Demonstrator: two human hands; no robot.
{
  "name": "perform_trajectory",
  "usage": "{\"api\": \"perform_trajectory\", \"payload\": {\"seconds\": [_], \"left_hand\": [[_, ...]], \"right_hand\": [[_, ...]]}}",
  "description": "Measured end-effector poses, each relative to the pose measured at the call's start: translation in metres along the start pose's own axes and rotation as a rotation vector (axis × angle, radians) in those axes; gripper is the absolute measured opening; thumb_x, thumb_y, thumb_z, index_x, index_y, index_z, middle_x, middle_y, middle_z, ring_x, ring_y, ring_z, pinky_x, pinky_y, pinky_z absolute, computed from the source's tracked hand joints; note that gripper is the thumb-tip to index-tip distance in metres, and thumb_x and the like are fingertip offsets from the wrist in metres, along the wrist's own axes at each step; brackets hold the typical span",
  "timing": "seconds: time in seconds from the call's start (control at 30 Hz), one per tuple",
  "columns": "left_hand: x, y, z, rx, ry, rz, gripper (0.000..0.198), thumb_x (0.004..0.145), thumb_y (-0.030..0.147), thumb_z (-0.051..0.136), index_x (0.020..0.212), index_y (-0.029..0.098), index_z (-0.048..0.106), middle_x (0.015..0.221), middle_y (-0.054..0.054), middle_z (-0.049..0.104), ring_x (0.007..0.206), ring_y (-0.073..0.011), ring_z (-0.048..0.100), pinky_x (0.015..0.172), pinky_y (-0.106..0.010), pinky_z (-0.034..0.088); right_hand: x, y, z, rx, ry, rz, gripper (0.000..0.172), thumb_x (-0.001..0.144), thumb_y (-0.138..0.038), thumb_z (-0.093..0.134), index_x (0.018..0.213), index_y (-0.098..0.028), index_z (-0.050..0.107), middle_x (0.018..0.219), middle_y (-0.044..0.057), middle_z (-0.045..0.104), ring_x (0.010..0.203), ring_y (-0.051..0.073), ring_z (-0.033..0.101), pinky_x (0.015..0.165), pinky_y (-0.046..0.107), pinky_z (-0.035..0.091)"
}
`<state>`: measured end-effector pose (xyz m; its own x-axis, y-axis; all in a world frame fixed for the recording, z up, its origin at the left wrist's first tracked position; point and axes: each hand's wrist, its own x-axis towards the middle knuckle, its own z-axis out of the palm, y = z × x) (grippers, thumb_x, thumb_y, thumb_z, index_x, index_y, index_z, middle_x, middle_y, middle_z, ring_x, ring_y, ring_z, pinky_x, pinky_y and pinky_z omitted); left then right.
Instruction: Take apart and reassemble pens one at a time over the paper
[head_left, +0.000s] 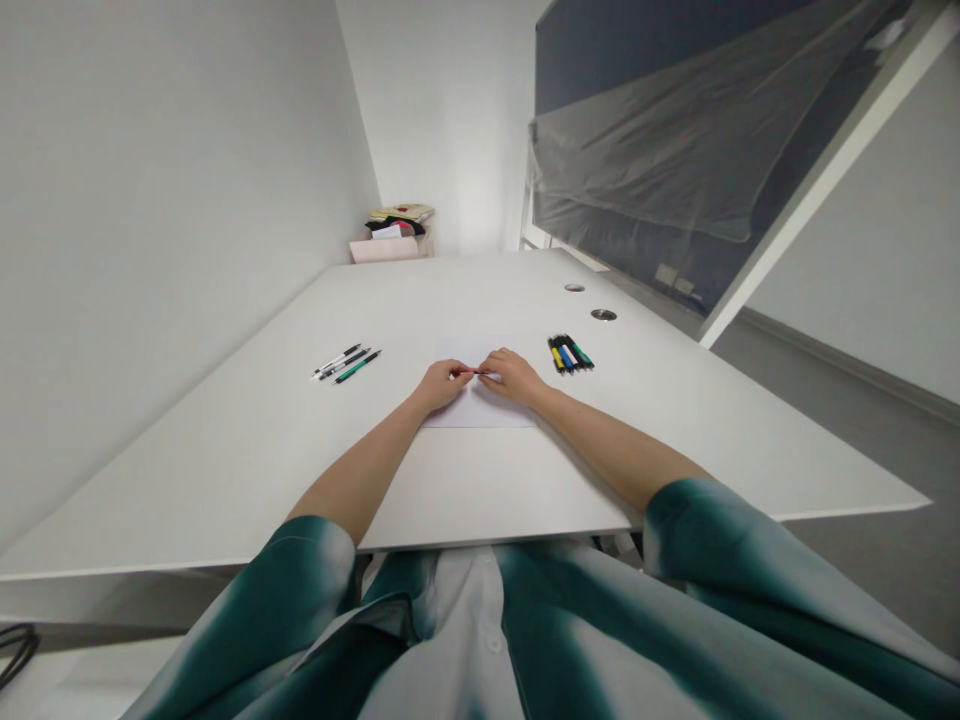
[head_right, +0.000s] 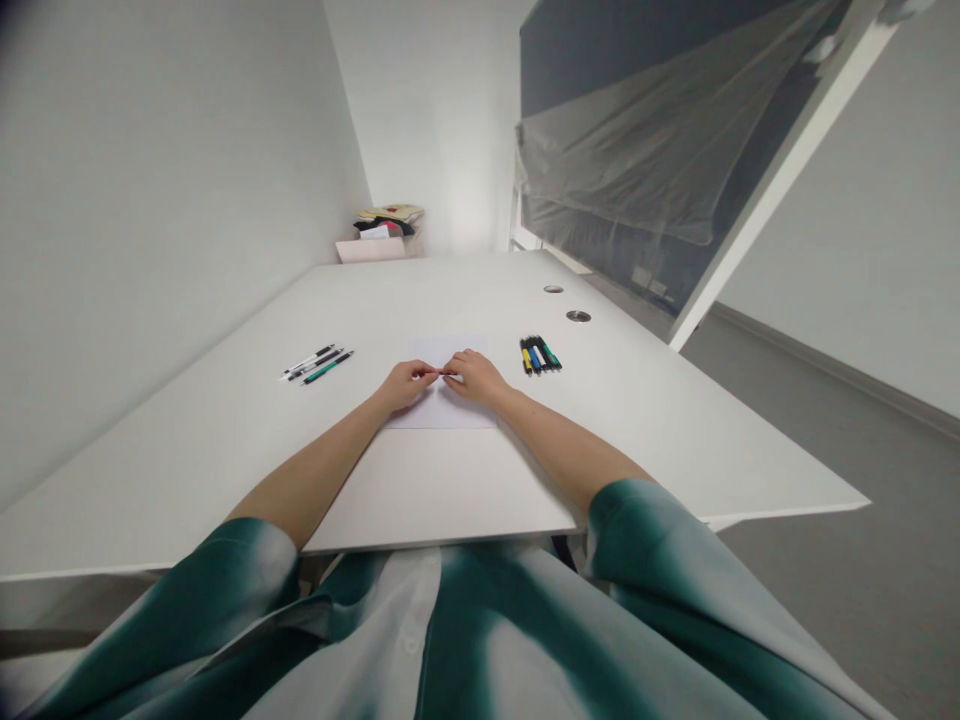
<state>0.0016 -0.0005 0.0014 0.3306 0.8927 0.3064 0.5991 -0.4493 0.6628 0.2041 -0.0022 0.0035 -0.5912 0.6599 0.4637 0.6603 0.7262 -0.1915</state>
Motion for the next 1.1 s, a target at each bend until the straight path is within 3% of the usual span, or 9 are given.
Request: {"api": "perform_trajectory", "payload": {"seconds": [0.23,0.43,0.7,0.93,1.1], "left_hand": [[0.002,0.000,0.001,-0.048,-0.058,-0.004,0.028,0.082,0.038,0.061,0.092,0.017,0.078,0.089,-0.006,0.077,0.083,-0.0201,0.066,0.081,-0.032,0.050],[0.001,-0.003,0.001,-0.077,-0.029,-0.006,0.029,0.084,0.041,0.061,0.090,0.018,0.079,0.086,-0.006,0.077,0.079,-0.0190,0.066,0.077,-0.030,0.050],[-0.001,-0.018,-0.008,0.089,0.107,-0.074,0.022,0.082,0.026,0.061,0.093,0.017,0.078,0.089,-0.008,0.074,0.081,-0.0204,0.064,0.080,-0.032,0.050],[-0.003,-0.016,-0.007,0.210,0.059,-0.042,0.020,0.078,0.018,0.060,0.091,0.020,0.076,0.089,-0.007,0.073,0.085,-0.0229,0.065,0.089,-0.035,0.050],[-0.006,-0.007,-0.009,0.297,0.051,-0.040,0.024,0.082,0.020,0.059,0.103,0.021,0.069,0.087,-0.004,0.072,0.081,-0.0194,0.064,0.083,-0.032,0.050]], "right_hand": [[0.000,-0.002,0.002,0.020,0.012,-0.034,0.018,0.094,-0.024,0.057,0.099,-0.016,0.072,0.097,0.011,0.070,0.094,0.023,0.058,0.085,0.034,0.042],[0.000,-0.003,-0.001,0.012,-0.005,-0.016,0.018,0.093,-0.020,0.055,0.099,-0.017,0.072,0.097,0.010,0.070,0.095,0.023,0.059,0.087,0.034,0.043],[-0.003,-0.001,-0.006,-0.103,-0.093,0.122,0.018,0.088,-0.019,0.059,0.097,-0.016,0.074,0.101,0.011,0.068,0.097,0.024,0.058,0.086,0.032,0.043],[-0.003,0.001,-0.005,-0.112,-0.126,0.132,0.019,0.090,-0.019,0.058,0.096,-0.016,0.076,0.099,0.011,0.068,0.095,0.023,0.058,0.084,0.031,0.042],[-0.002,0.002,-0.004,-0.124,-0.146,0.140,0.020,0.091,-0.021,0.059,0.097,-0.015,0.076,0.100,0.011,0.068,0.096,0.022,0.058,0.084,0.030,0.041]]}}
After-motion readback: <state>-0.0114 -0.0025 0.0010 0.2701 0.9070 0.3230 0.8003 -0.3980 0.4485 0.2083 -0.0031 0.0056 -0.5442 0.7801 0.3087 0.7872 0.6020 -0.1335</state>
